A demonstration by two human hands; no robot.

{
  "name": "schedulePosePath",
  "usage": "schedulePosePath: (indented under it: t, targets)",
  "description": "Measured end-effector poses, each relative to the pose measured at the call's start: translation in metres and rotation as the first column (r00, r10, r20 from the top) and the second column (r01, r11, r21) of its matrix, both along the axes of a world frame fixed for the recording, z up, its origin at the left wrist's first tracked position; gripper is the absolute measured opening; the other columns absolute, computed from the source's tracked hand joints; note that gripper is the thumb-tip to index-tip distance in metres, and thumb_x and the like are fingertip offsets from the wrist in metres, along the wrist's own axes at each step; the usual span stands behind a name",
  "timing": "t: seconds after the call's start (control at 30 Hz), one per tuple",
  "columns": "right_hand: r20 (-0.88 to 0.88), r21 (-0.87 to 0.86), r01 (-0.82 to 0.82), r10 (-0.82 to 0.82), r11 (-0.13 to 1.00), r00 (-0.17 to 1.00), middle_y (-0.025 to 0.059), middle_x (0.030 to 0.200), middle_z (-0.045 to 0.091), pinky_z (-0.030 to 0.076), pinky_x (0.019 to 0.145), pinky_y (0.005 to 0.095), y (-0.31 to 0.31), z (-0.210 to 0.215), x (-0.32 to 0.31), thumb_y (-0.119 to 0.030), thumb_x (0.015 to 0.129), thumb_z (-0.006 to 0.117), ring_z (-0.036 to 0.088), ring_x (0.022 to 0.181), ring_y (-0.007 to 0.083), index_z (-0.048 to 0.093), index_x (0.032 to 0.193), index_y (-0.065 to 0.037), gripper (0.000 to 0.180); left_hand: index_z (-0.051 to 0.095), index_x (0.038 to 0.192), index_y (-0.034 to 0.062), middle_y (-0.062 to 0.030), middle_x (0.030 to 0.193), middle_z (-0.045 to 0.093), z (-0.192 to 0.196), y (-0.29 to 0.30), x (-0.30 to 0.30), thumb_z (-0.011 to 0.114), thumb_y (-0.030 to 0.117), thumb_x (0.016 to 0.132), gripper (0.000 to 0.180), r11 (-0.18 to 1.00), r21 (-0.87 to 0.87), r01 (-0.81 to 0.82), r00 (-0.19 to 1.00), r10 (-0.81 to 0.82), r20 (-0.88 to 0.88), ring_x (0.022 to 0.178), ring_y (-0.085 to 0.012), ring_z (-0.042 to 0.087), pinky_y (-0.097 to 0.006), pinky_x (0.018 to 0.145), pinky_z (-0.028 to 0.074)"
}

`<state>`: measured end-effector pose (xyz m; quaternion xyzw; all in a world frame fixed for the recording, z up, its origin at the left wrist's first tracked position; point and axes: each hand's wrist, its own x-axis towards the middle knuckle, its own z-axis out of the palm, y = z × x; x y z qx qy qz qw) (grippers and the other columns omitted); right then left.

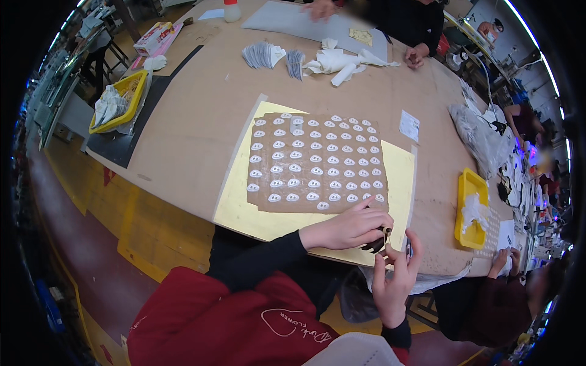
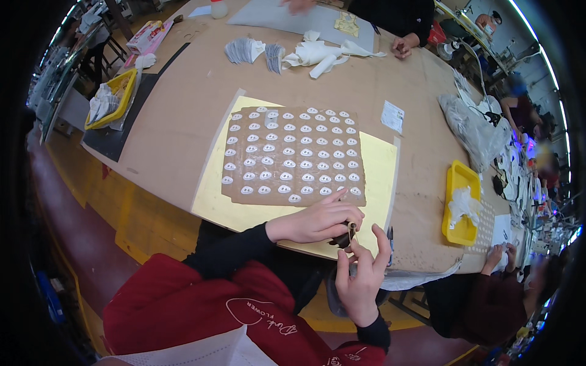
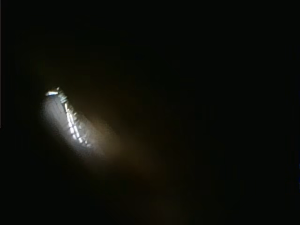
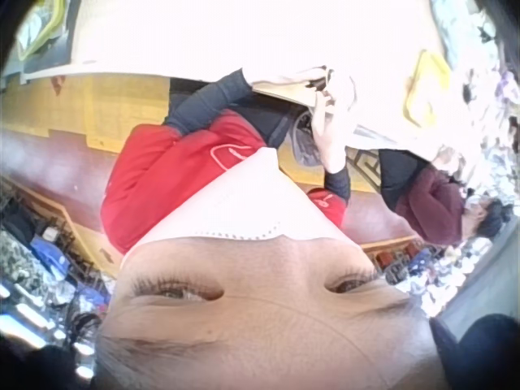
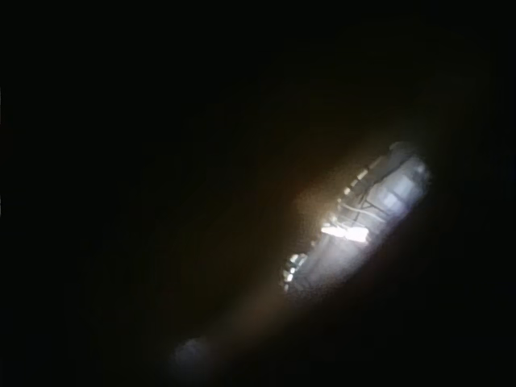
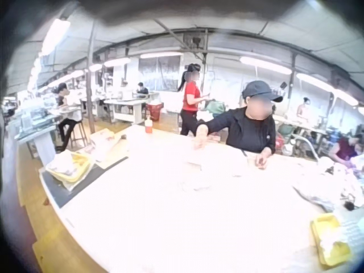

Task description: The person applies a yellow liquid from a squeeze bottle onto small white skull-shaped decorations arranged on a brown board. They also handle a small dark object and a cloth, wiping the object and placing it on the table. The person continues to apply the liquid to multiple decorations in a grid pattern.

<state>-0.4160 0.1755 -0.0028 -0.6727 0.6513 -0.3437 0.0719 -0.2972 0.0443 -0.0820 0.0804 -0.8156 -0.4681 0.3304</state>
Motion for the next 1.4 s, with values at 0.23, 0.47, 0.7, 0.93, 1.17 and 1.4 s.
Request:
schedulePosePath:
  t: [0.23,0.47,0.7,0.93,1.17,1.4]
  targets:
    - [-0.196,-0.105,-0.144,0.122,0.984,0.973,0.0056,0.105,0.058,0.030,0.092,0.0417,0.000,-0.029,-0.027,-0.004,0.073,0.070,0.046,0.111,0.0250,0.063,0.089,-0.010,0.018,0.052,0.111,0.0097,-0.0055,0.111,0.056,-0.003,0.000,-0.008,0.044,0.016,0.093,0.020,0.999,-0.001,0.054,0.998,-0.054,0.010,0.117,-0.0240,0.051,-0.056,0.114,0.010]
    - [0.019,-0.150,-0.228,0.233,0.962,0.972,0.0081,0.102,0.049,0.039,0.079,0.0334,-0.015,-0.039,-0.036,-0.001,0.073,0.068,0.055,0.086,0.0177,0.063,0.087,-0.008,0.017,0.054,0.107,0.0097,-0.0068,0.111,0.058,0.003,-0.002,-0.008,0.043,0.017,0.095,0.018,0.987,0.135,0.082,0.997,-0.083,0.001,0.121,-0.0239,0.050,-0.053,0.115,0.006]
    - [0.956,0.173,-0.384,-0.249,0.907,-0.158,0.0015,0.089,0.047,0.037,0.067,0.0233,-0.005,-0.037,-0.056,-0.012,0.094,0.049,0.044,0.073,0.0081,0.055,0.087,-0.001,0.015,0.055,0.105,0.0102,-0.0067,0.106,0.056,0.003,-0.001,-0.004,0.046,0.019,0.094,0.017,0.995,0.031,0.094,0.996,-0.094,-0.002,0.113,-0.0234,0.053,-0.055,0.114,0.006]
    - [0.871,0.405,-0.486,-0.488,0.774,-0.051,-0.0016,0.080,0.051,0.036,0.064,0.0223,-0.024,0.007,-0.079,-0.013,0.097,0.048,0.044,0.071,0.0062,0.058,0.098,0.000,0.017,0.053,0.109,0.0065,-0.0070,0.108,0.057,0.021,0.016,-0.017,0.049,0.016,0.093,0.018,0.982,-0.191,-0.015,0.998,0.026,0.057,0.111,-0.0229,0.053,-0.056,0.113,0.013]
    - [0.312,0.359,-0.078,-0.041,0.930,0.949,0.0095,0.099,0.053,0.043,0.064,0.0252,-0.024,0.022,-0.077,-0.013,0.088,0.059,0.052,0.066,0.0131,0.058,0.096,-0.001,0.015,0.051,0.110,0.0043,-0.0100,0.110,0.056,0.026,0.035,-0.041,0.050,0.015,0.092,0.021,0.944,-0.278,-0.175,0.974,0.207,0.089,0.108,-0.0255,0.055,-0.060,0.109,0.017]
    - [-0.388,0.076,0.101,-0.064,0.992,0.920,0.0212,0.120,0.049,0.049,0.073,0.0404,-0.013,0.030,-0.019,-0.005,0.084,0.059,0.061,0.084,0.0345,0.056,0.098,0.003,0.016,0.051,0.108,0.0044,-0.0119,0.107,0.057,0.022,0.022,-0.049,0.046,0.012,0.092,0.019,0.944,-0.112,-0.312,0.943,0.322,0.089,0.108,-0.0285,0.055,-0.060,0.109,0.013]
